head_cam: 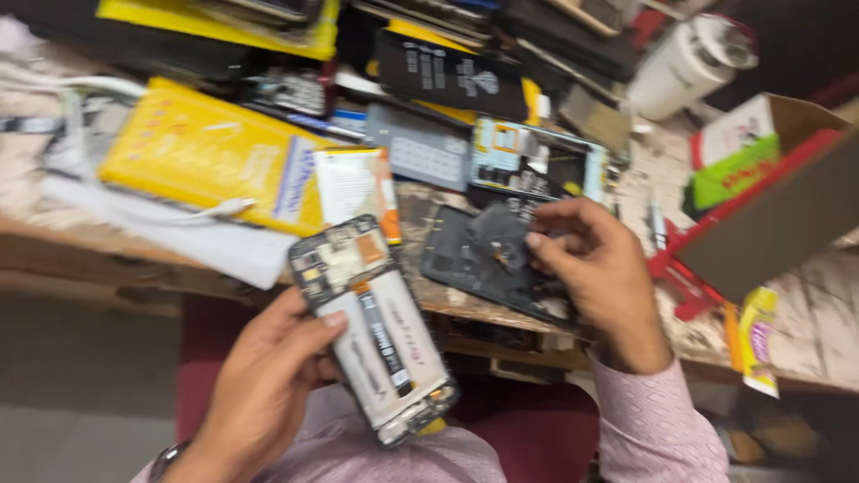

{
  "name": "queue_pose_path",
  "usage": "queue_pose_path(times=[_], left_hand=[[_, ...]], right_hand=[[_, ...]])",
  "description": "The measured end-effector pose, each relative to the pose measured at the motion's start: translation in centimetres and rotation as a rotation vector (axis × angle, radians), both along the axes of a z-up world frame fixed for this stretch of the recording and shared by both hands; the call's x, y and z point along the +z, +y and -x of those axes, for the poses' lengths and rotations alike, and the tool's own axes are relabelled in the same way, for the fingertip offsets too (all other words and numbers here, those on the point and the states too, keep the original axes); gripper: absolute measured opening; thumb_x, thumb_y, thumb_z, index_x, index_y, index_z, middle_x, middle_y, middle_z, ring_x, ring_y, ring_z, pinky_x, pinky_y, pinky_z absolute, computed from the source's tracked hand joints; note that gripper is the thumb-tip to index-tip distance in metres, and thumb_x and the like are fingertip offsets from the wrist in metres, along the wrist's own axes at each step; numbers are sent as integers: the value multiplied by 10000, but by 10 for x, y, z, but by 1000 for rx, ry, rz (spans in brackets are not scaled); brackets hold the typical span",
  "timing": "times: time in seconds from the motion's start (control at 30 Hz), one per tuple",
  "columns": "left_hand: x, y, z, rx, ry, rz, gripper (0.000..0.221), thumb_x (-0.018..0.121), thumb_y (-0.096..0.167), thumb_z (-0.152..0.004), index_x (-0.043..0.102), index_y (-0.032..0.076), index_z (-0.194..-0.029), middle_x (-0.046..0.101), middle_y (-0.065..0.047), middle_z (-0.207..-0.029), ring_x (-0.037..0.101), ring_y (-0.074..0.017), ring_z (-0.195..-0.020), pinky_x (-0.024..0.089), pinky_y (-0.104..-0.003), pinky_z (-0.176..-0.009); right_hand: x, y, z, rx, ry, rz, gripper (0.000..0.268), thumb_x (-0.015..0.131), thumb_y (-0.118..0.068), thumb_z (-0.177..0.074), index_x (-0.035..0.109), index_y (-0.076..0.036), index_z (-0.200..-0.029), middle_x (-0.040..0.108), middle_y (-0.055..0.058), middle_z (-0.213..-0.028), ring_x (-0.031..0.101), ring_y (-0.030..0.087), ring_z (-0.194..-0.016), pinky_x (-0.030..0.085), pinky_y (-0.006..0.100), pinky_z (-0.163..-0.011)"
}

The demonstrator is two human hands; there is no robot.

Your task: The person applies adhesive from a tube to the edges of a phone frame and then places a battery and internal components into the frame by hand.

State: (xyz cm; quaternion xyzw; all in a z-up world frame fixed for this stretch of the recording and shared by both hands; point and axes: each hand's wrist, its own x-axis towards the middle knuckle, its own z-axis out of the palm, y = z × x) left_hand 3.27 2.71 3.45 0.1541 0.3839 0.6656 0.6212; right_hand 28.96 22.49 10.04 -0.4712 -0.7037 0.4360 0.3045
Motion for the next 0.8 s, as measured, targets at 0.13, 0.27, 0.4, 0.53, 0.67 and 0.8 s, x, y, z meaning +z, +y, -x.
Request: queue_pose_path(times=[0.13,0.27,0.4,0.53,0.67,0.8], left_hand=[[-2,-3,3,10,-22,63,385,570,76,-930,623,-19,-1299,745,-140,-1109,722,-204,-930,607,-405,-773],[-23,-6,12,41,-51,25,447,554,30,-956,591,-51,-1394,740,-200,-1188,742,-288,-1019,616,-495,-842],[-55,-9,33,23,-80,-14,493,549,-1,-978,566,-82,-1464,736,-277,-1241,746,-358,-1100,568,-558,-913],[-87,-3,52,77,49,108,499,539,-29,-945,569,-82,-1440,728,-276,-1212,725,-354,-1021,580,-506,-830],[-92,-4,70,63,81,42,563,553,-47,-954,551,-65,-1516,728,-308,-1283,742,-427,-1035,624,-569,-785],[-58,-30,42,420,753,-272,348,604,-31,-907,599,-104,-1247,682,-222,-1290,704,-287,-1109,593,-420,-948]], right_hand=[[17,-8,-19,-154,-94,-125,213,720,-33,-935,707,-3,-1145,730,54,-934,667,99,-756,538,241,-684],[35,-22,-57,-327,67,-259,181,687,-34,-995,682,10,-1170,725,44,-1021,660,84,-821,556,231,-740],[38,-44,-77,-460,165,-361,173,664,-24,-1020,665,20,-1188,723,72,-1029,686,99,-858,578,240,-795],[31,-47,-84,-486,96,-387,181,667,-3,-1012,671,31,-1190,713,82,-993,659,96,-839,547,234,-763],[18,-49,-102,-551,65,-492,206,686,-21,-1038,679,25,-1239,689,57,-1039,630,85,-884,517,221,-803],[2,-48,-130,-624,-230,-663,242,701,-46,-1018,692,28,-1247,663,82,-1053,603,120,-958,497,241,-884]])
